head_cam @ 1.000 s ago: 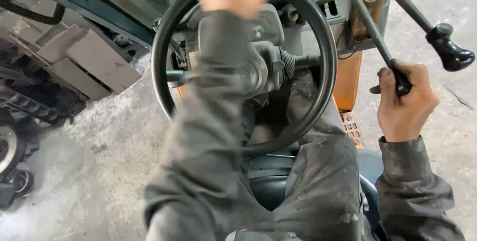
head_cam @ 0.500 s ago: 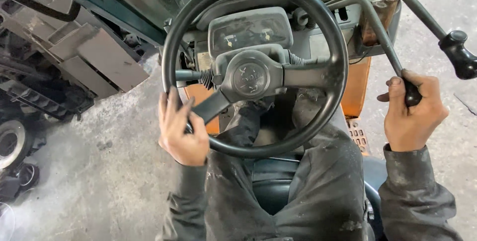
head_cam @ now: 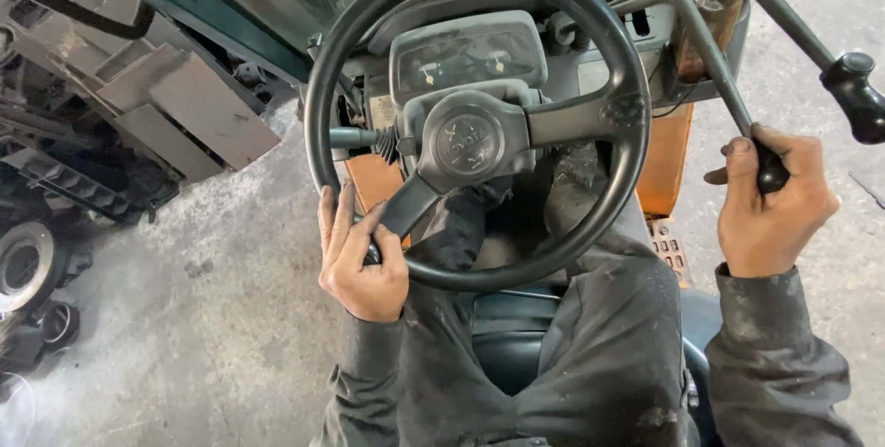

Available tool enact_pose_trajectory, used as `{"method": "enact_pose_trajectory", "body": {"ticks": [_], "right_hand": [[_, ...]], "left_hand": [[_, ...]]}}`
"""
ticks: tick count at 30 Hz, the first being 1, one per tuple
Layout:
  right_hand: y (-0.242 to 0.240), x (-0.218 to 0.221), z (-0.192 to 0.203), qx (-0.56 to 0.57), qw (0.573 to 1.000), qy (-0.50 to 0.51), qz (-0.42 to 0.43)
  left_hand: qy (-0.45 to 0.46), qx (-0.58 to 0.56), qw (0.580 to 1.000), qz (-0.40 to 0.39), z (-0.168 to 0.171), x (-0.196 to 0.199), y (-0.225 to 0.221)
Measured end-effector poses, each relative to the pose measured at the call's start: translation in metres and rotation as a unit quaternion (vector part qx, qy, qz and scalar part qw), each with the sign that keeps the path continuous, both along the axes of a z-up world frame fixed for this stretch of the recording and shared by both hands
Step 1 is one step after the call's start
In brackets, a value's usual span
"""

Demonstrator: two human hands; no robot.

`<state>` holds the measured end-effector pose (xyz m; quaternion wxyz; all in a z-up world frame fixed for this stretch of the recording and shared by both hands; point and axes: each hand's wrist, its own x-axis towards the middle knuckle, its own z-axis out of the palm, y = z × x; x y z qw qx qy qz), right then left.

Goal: Operating a forklift by steering and manipulating control levers.

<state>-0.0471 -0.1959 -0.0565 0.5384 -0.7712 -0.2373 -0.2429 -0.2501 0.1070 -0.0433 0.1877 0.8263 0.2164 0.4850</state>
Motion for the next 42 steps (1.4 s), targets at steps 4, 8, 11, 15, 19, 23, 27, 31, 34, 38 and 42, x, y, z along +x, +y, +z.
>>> {"method": "enact_pose_trajectory", "body": {"ticks": [4,8,11,15,19,23,27,31,34,38,42], "right_hand": [[0.003,-0.003,0.006,-0.011,1.000,-0.001,-0.012],[0.003,-0.003,0.005,-0.001,1.000,0.010,-0.014],[0.004,-0.002,0.009,0.002,1.000,0.007,-0.010],[0.007,0.000,0.015,-0.020,1.000,0.001,-0.022],[0.005,0.013,0.011,-0.011,1.000,-0.018,-0.005],[0.001,0.019,0.008,-0.028,0.999,-0.028,-0.007],[0.005,0.013,0.014,0.009,1.000,0.003,0.002],[0.005,0.010,0.013,-0.046,0.998,-0.022,-0.028],[0.004,0.009,0.010,-0.028,0.999,-0.020,-0.023],[-0.011,0.017,-0.002,-0.060,0.996,-0.007,-0.064],[-0.029,0.026,0.015,-0.299,0.925,-0.202,-0.119]], "left_hand": [[-0.002,0.003,1.000,0.001,0.001,0.001,-0.001],[-0.003,0.003,1.000,-0.004,0.002,-0.001,-0.003],[-0.006,-0.001,1.000,-0.002,0.003,0.000,-0.006],[0.000,-0.011,1.000,-0.005,0.000,-0.003,-0.007],[0.011,-0.009,1.000,-0.014,0.001,-0.009,0.000],[-0.162,-0.180,0.938,-0.248,-0.032,-0.014,0.067],[-0.200,-0.288,0.893,-0.283,0.051,0.019,0.092],[0.101,-0.169,0.944,-0.266,-0.037,0.003,0.202],[0.306,0.180,0.908,-0.225,-0.076,-0.028,0.200],[-0.071,-0.325,0.943,-0.028,-0.005,-0.013,0.068],[-0.138,-0.201,0.969,-0.041,0.029,0.024,0.033]]}}
